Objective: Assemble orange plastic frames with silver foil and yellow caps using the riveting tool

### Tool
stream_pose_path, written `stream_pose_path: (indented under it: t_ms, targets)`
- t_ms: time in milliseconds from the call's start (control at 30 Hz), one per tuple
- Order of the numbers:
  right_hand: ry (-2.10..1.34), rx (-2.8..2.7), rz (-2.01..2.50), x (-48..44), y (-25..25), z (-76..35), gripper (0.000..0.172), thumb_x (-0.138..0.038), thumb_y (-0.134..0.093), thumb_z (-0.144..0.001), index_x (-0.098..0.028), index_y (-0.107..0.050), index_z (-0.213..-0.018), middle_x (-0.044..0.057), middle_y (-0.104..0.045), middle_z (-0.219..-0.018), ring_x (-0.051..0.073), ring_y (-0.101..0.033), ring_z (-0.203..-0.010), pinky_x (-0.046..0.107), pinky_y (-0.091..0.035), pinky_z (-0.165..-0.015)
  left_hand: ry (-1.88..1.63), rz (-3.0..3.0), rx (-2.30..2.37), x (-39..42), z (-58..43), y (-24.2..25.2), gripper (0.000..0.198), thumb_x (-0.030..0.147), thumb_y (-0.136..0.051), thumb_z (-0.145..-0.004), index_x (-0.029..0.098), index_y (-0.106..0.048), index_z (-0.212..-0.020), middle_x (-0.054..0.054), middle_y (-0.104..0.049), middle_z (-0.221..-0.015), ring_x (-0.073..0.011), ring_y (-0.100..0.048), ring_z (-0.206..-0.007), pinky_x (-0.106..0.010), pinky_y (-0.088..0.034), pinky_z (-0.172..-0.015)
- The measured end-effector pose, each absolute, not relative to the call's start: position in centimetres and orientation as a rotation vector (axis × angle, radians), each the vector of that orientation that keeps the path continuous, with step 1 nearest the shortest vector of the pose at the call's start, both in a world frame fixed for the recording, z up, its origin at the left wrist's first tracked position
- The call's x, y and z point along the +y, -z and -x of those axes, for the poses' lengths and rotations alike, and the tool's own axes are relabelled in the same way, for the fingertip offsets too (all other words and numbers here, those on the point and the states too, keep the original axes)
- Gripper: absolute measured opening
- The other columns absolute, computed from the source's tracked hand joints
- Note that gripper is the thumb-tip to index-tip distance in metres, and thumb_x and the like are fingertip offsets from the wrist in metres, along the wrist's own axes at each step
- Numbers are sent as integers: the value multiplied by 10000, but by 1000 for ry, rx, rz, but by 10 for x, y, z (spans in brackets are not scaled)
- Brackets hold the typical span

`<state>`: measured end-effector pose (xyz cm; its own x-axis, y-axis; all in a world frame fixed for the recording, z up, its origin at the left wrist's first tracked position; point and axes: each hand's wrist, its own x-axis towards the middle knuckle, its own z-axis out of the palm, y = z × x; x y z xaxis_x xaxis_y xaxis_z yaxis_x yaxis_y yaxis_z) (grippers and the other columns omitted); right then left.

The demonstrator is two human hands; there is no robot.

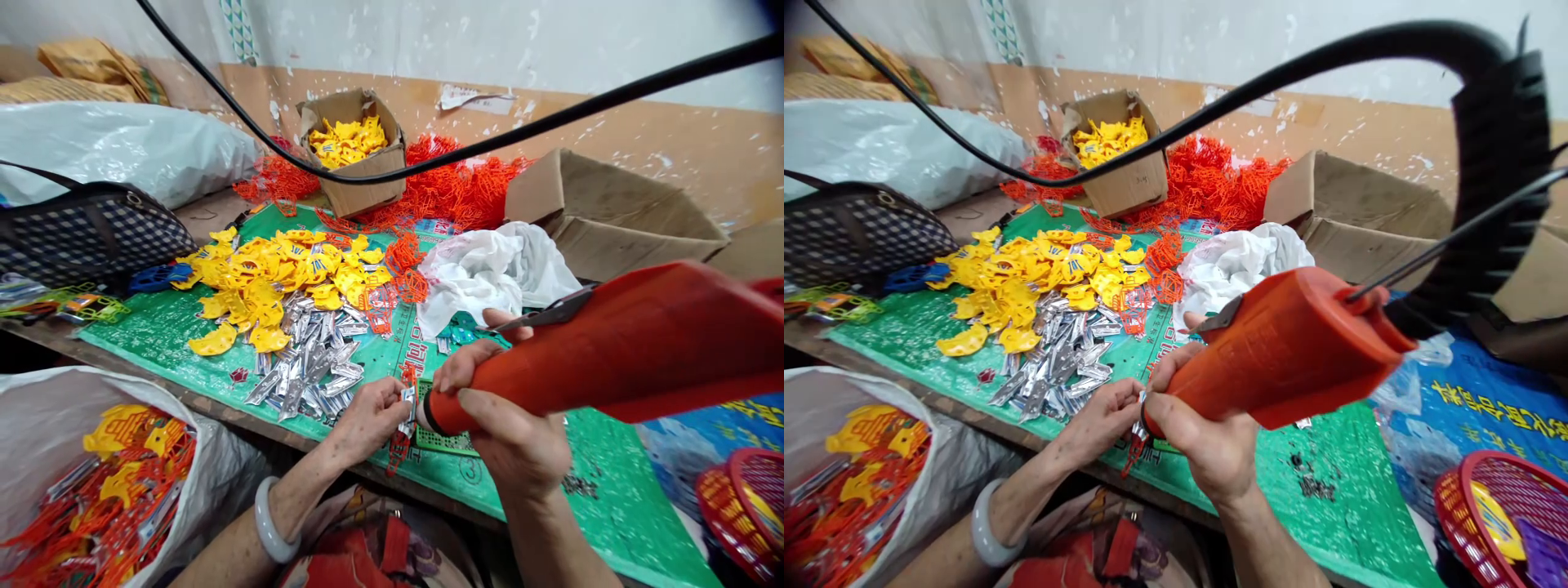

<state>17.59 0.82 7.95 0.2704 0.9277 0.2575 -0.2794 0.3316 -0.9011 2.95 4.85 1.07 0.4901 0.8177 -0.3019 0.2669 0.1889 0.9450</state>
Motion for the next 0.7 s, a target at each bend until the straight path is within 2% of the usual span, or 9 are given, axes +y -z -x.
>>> stream_pose_path:
  t_ms: [333,467,700]
  targets:
    - [-967,-937,894,8,-72,-172,481,-196,-722,-691,-272,-556,-1137,-51,-602,-713,151,-582,-631,360,-533,-680,-513,-1389,1053,49,-29,-10,201,374,-538,-790,175,-566,-781,54,-471,-595,-129,-420,-559,-234,-303,-509]
    - [-979,-977,913,8,-67,-173,301,-223,-710,-712,-239,-598,-991,-34,-583,-722,153,-580,-650,368,-539,-696,-512,-1387,1056,48,-29,-9,208,380,-541,-780,173,-560,-786,55,-452,-594,-128,-402,-559,-235,-288,-510]
    - [-880,-1134,961,6,-64,-171,110,-255,-664,-743,-248,-621,-843,-9,-575,-719,175,-583,-694,397,-549,-740,-594,-1386,1085,47,-33,-7,147,324,-535,-743,203,-506,-665,64,-375,-569,-124,-347,-553,-244,-270,-520]
